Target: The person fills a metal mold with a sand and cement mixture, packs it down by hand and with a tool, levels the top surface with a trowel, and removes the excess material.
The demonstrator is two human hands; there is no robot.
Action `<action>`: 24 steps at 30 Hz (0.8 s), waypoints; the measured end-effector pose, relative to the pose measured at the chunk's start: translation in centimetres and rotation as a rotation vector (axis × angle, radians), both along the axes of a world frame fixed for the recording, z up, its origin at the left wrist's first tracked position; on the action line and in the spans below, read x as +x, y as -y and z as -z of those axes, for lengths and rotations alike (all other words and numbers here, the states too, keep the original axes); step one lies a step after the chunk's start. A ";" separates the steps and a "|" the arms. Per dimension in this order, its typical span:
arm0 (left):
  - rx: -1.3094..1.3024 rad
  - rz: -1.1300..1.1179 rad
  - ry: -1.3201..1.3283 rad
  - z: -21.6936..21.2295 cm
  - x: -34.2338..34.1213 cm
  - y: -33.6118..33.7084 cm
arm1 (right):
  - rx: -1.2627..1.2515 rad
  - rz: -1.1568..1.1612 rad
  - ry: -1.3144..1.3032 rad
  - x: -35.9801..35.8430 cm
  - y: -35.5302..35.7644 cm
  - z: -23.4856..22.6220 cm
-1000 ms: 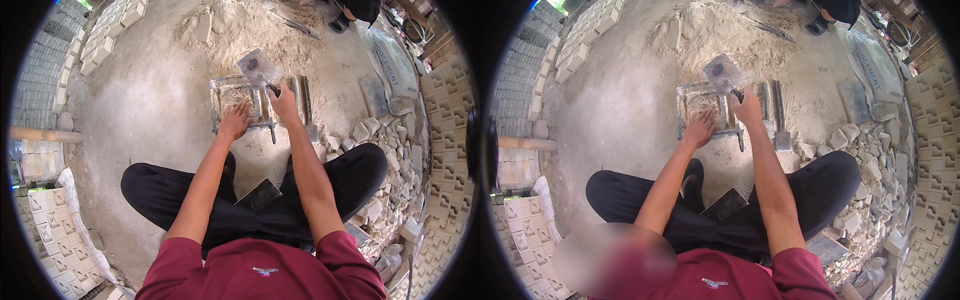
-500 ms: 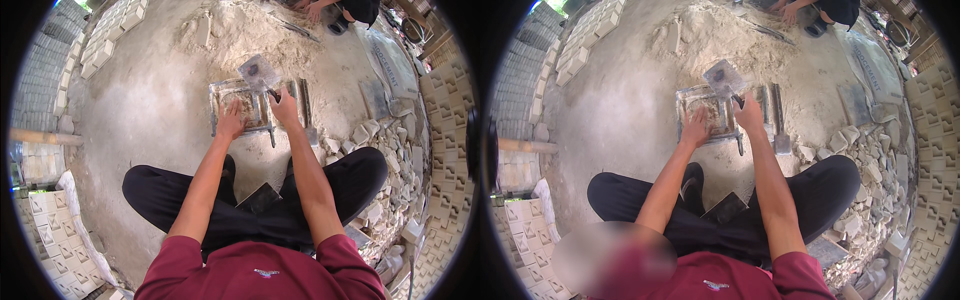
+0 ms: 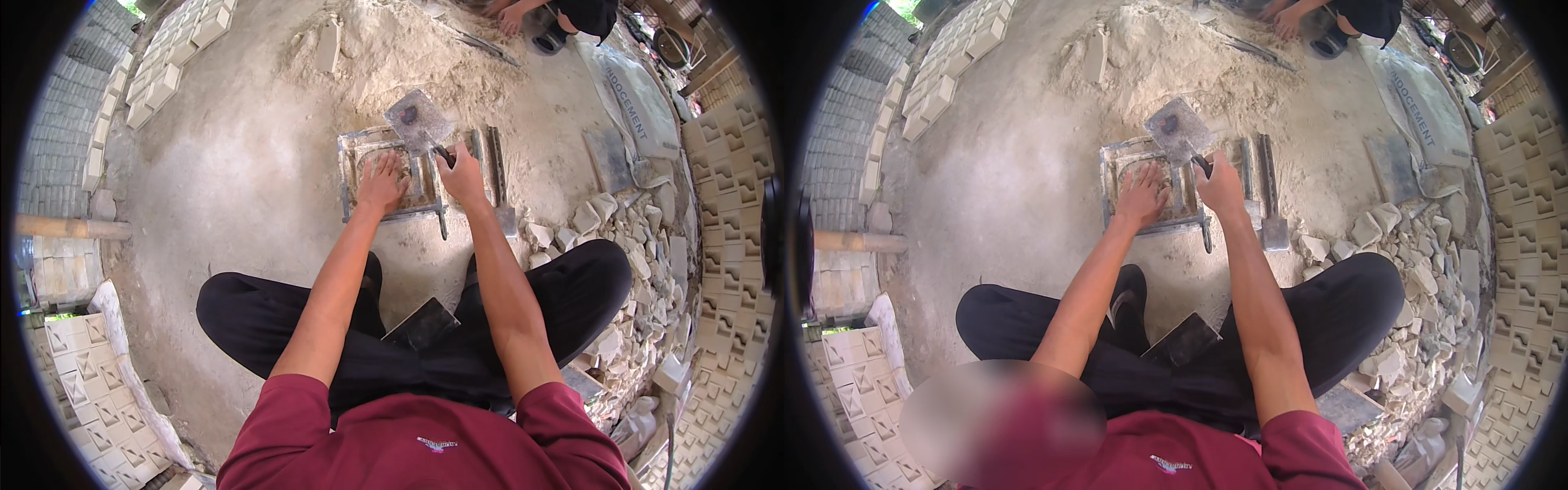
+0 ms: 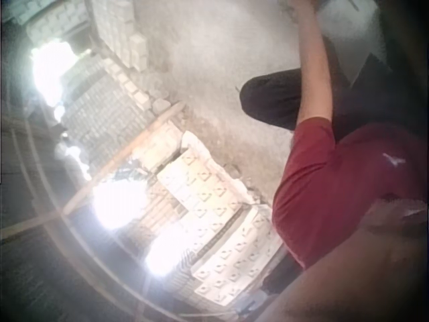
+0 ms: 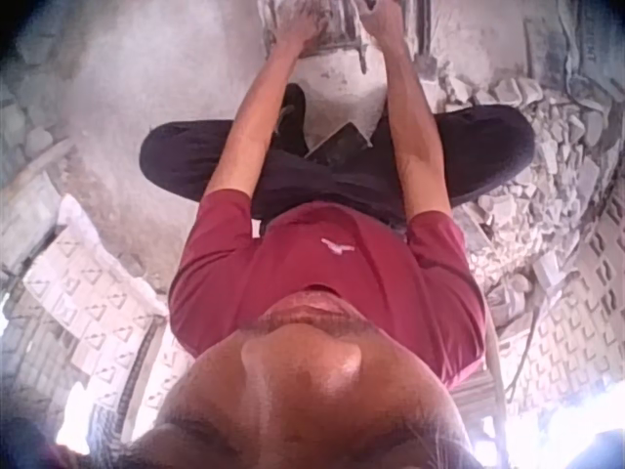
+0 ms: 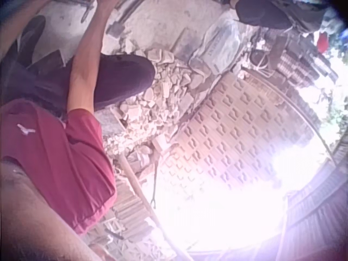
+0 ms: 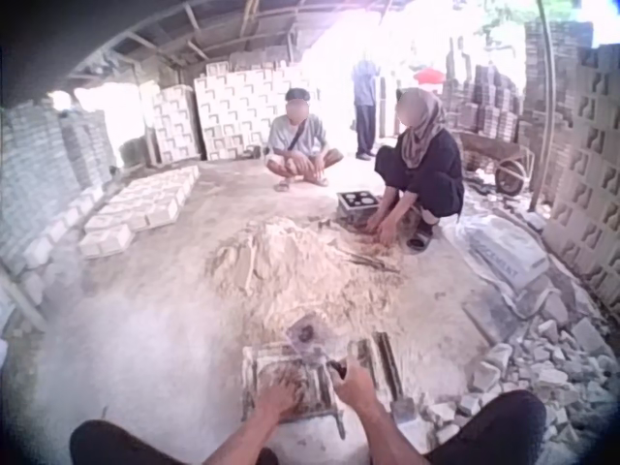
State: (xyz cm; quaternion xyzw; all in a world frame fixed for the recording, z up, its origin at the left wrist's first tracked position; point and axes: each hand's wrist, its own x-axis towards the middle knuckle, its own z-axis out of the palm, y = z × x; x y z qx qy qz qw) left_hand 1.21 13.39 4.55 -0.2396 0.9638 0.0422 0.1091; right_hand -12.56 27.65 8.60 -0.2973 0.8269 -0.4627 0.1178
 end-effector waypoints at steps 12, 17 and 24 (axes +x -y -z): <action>0.049 0.070 -0.079 1.1 0.4 0.3 | -0.002 0.021 0.009 -0.1 0.1 0.1; -0.040 0.041 -0.054 1.0 2.9 0.7 | 0.003 0.010 0.019 0.1 0.9 -0.2; -0.081 0.045 -0.234 1.2 7.2 -4.5 | -0.050 0.004 0.015 0.7 2.3 -0.7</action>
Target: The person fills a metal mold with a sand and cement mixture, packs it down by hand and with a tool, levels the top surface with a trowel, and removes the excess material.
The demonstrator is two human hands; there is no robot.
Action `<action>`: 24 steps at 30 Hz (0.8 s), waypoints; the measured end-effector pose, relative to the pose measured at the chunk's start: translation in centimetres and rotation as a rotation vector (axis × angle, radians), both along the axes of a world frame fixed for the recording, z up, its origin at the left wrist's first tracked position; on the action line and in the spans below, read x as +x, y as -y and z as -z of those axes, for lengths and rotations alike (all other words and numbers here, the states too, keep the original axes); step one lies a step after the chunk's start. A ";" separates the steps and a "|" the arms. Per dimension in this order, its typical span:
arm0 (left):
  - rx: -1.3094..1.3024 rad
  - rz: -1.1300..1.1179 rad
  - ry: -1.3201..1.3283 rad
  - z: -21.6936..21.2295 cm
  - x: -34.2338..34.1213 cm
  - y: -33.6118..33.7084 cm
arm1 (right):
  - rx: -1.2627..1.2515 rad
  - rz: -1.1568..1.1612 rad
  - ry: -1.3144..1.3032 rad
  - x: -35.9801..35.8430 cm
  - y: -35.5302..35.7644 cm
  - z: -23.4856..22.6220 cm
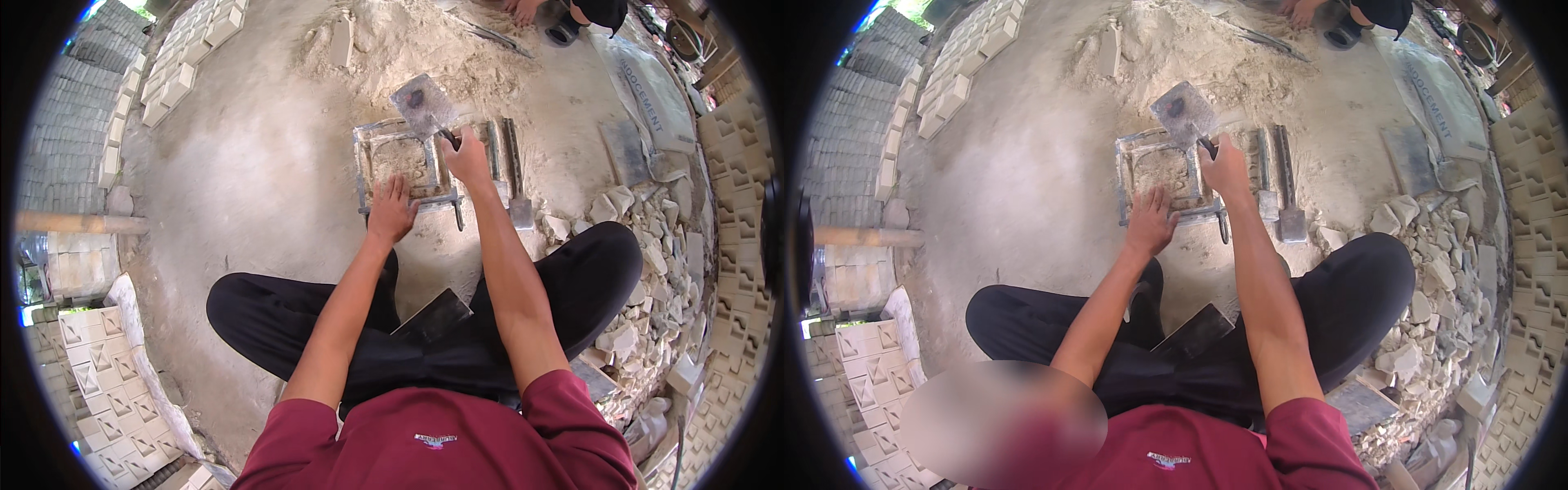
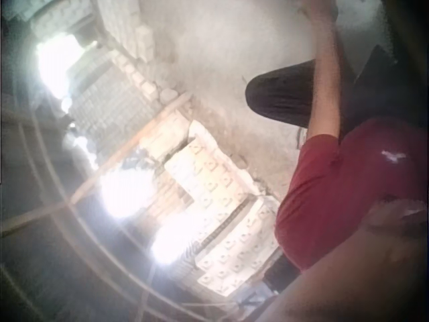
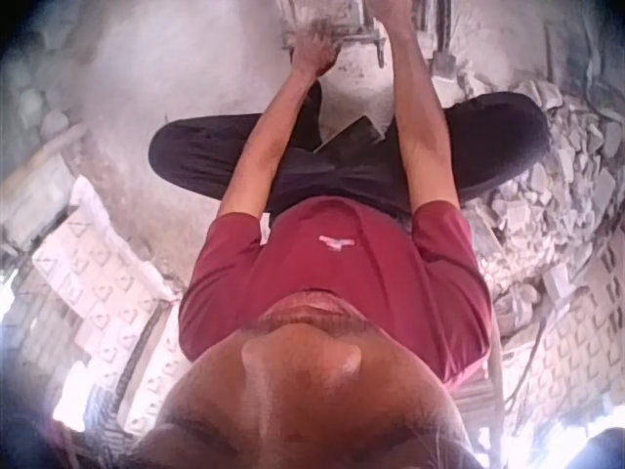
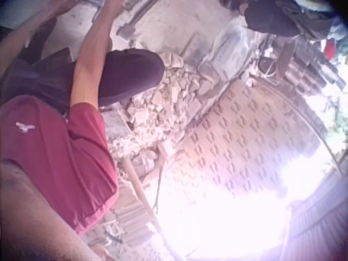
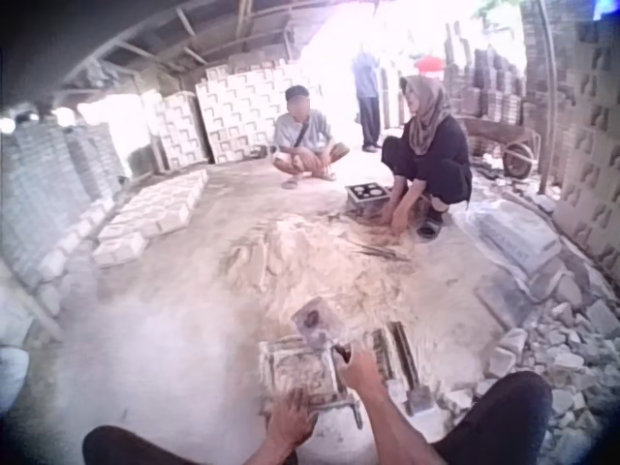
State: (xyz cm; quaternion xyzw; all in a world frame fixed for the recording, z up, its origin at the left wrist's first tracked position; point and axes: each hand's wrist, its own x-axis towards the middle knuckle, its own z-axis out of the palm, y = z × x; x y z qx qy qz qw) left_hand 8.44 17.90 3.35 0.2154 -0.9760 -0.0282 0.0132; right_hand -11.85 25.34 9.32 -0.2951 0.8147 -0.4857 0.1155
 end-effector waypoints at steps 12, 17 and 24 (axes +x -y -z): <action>0.371 -0.051 -0.334 -0.4 -1.3 -2.8 | -0.045 -0.029 -0.021 0.4 0.1 -0.8; 0.071 -0.106 -0.342 0.8 -1.6 -3.7 | -0.009 -0.017 -0.005 0.3 -0.5 -1.0; 0.102 -0.254 -0.453 -1.7 0.9 0.3 | -0.012 0.031 -0.020 -0.4 -0.9 -0.7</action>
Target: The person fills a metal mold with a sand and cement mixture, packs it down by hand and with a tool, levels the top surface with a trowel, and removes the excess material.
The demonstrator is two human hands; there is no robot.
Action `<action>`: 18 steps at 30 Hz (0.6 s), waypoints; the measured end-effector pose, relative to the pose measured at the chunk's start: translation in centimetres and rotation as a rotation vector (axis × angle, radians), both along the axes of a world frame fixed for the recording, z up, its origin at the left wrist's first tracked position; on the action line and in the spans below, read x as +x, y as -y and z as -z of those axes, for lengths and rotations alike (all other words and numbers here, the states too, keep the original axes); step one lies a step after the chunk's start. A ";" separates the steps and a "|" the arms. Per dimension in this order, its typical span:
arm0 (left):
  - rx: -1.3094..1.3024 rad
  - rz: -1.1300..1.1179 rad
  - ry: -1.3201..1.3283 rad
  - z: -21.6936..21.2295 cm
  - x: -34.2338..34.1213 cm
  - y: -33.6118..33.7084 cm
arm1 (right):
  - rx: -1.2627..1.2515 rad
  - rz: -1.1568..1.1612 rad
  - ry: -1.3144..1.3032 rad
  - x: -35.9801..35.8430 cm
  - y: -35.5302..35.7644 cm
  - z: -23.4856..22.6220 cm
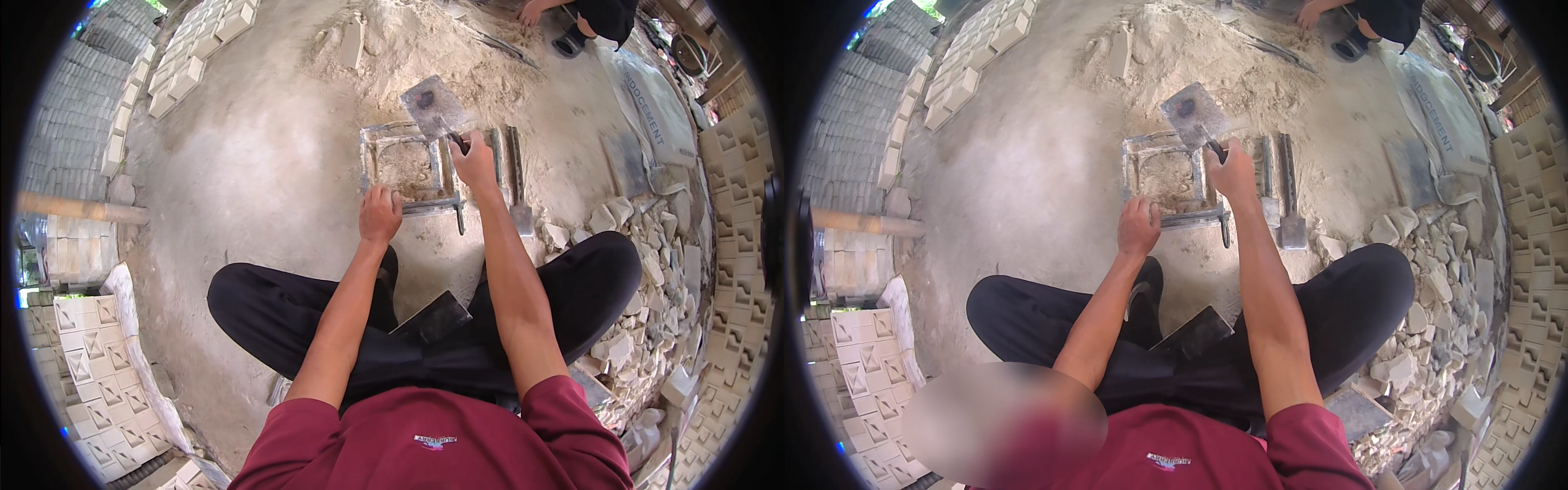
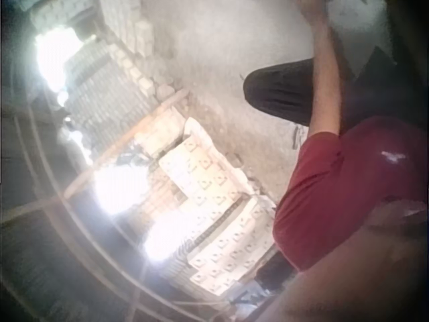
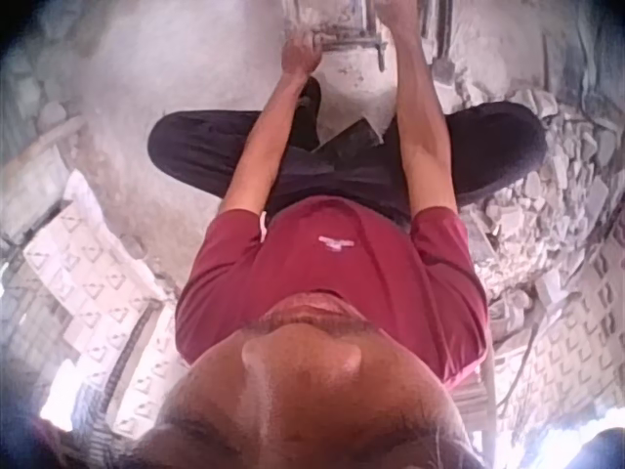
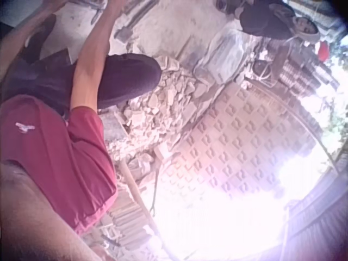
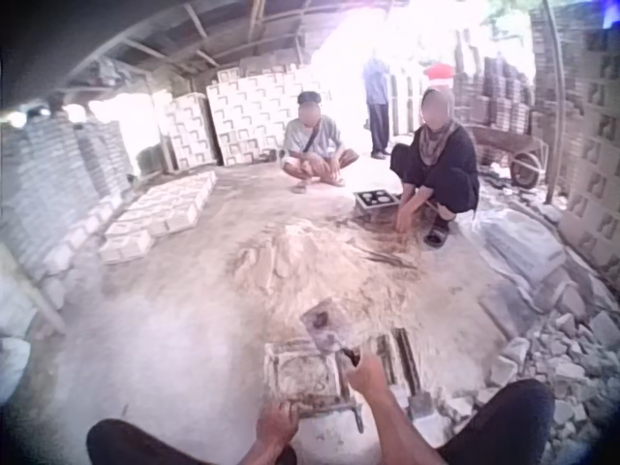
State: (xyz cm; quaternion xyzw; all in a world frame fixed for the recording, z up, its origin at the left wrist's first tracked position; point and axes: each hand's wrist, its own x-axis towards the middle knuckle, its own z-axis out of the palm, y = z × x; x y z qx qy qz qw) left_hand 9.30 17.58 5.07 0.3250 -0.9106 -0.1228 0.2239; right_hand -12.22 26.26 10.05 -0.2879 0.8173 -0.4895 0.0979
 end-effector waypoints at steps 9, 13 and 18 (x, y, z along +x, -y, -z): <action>-0.033 -0.048 -0.027 0.7 -1.5 2.5 | -0.024 0.047 0.003 0.3 0.3 -0.2; -0.011 -0.164 0.098 1.7 -5.0 7.3 | -0.017 0.049 0.059 0.1 0.6 -0.3; 0.009 -0.096 0.357 3.5 -8.7 7.8 | -0.033 0.062 -0.037 -0.4 0.4 0.7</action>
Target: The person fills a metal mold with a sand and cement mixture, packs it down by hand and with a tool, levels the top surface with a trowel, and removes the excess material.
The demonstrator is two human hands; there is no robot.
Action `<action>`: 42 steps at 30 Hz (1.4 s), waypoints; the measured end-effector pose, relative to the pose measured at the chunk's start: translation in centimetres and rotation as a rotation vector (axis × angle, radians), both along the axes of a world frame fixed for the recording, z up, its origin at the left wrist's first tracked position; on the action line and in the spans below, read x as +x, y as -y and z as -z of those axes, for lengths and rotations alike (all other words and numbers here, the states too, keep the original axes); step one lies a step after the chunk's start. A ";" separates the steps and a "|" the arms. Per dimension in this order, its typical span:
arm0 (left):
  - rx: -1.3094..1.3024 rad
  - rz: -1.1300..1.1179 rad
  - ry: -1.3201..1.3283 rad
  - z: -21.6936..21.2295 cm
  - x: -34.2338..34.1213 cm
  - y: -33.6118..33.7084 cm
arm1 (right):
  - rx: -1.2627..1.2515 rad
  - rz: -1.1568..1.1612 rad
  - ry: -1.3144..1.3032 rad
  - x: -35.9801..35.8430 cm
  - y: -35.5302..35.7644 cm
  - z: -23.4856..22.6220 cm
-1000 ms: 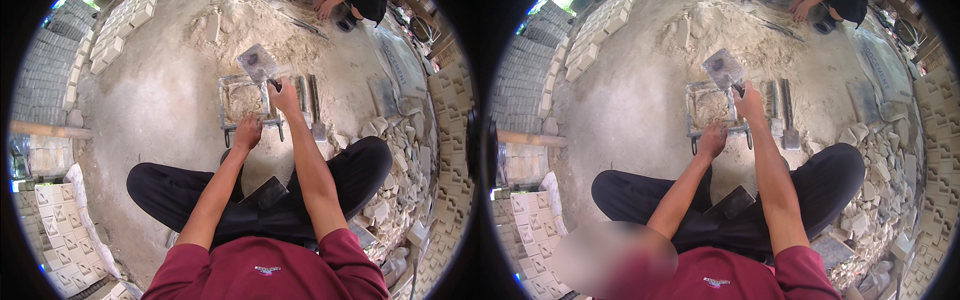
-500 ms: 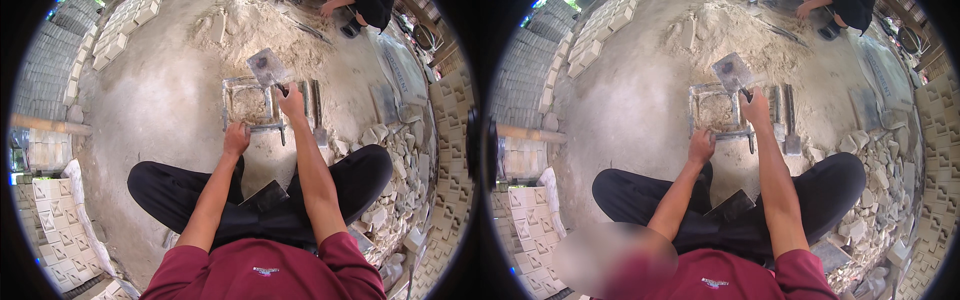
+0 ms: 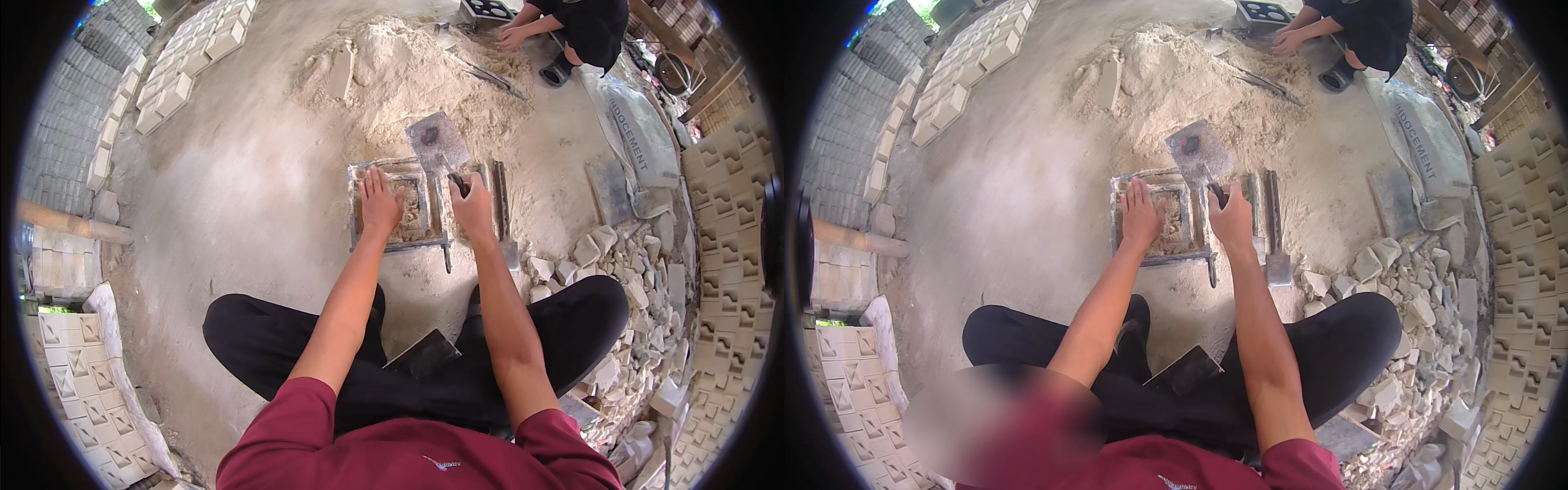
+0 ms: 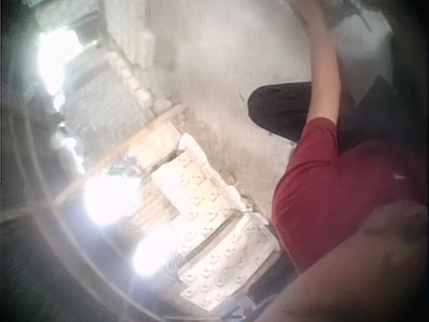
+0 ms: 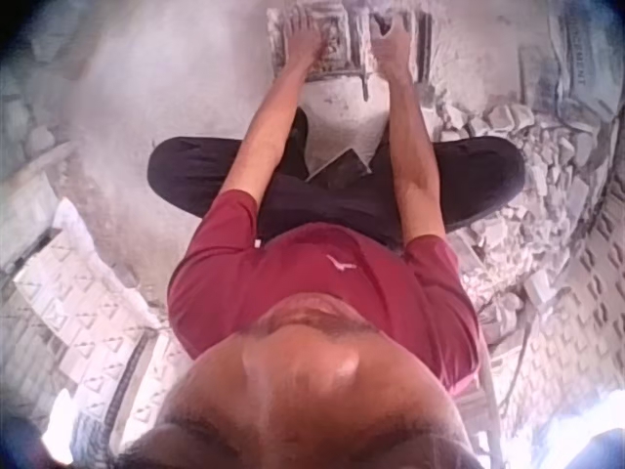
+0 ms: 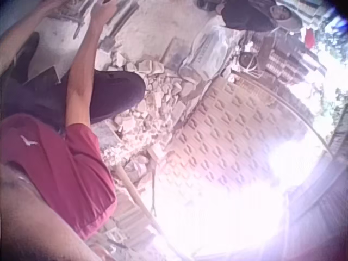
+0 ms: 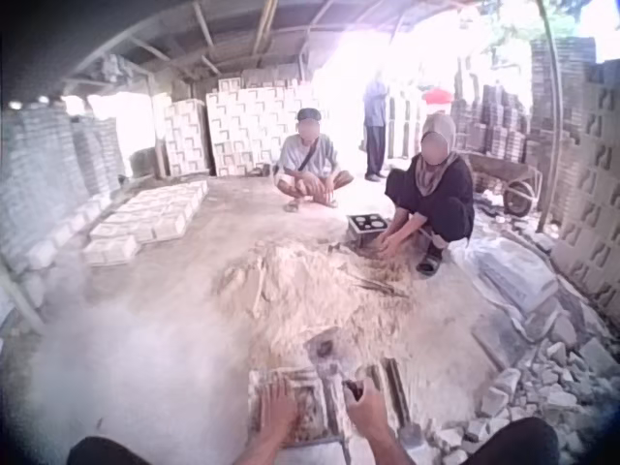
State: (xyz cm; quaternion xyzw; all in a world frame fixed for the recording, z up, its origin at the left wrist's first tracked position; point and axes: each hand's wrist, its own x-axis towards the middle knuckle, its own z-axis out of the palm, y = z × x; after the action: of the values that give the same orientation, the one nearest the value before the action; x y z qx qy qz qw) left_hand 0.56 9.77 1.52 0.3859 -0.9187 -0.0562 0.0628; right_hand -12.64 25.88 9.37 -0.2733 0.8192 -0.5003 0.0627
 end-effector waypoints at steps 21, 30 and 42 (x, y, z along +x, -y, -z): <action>0.054 0.370 -0.015 -0.9 -4.6 0.5 | 0.026 0.088 0.027 -1.8 -1.4 -0.8; 0.005 0.547 0.158 -1.9 -2.4 -2.6 | -0.055 0.084 0.033 -2.0 -0.5 -0.2; 0.131 0.778 0.075 -2.3 5.1 -6.2 | -0.042 0.106 0.037 -1.0 0.1 -1.5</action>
State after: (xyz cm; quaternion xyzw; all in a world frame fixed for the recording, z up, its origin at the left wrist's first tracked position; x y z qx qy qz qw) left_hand 5.68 15.93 3.81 0.0138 -0.9924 -0.1203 -0.0216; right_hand -13.68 25.78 10.84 -0.2215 0.8205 -0.5250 0.0454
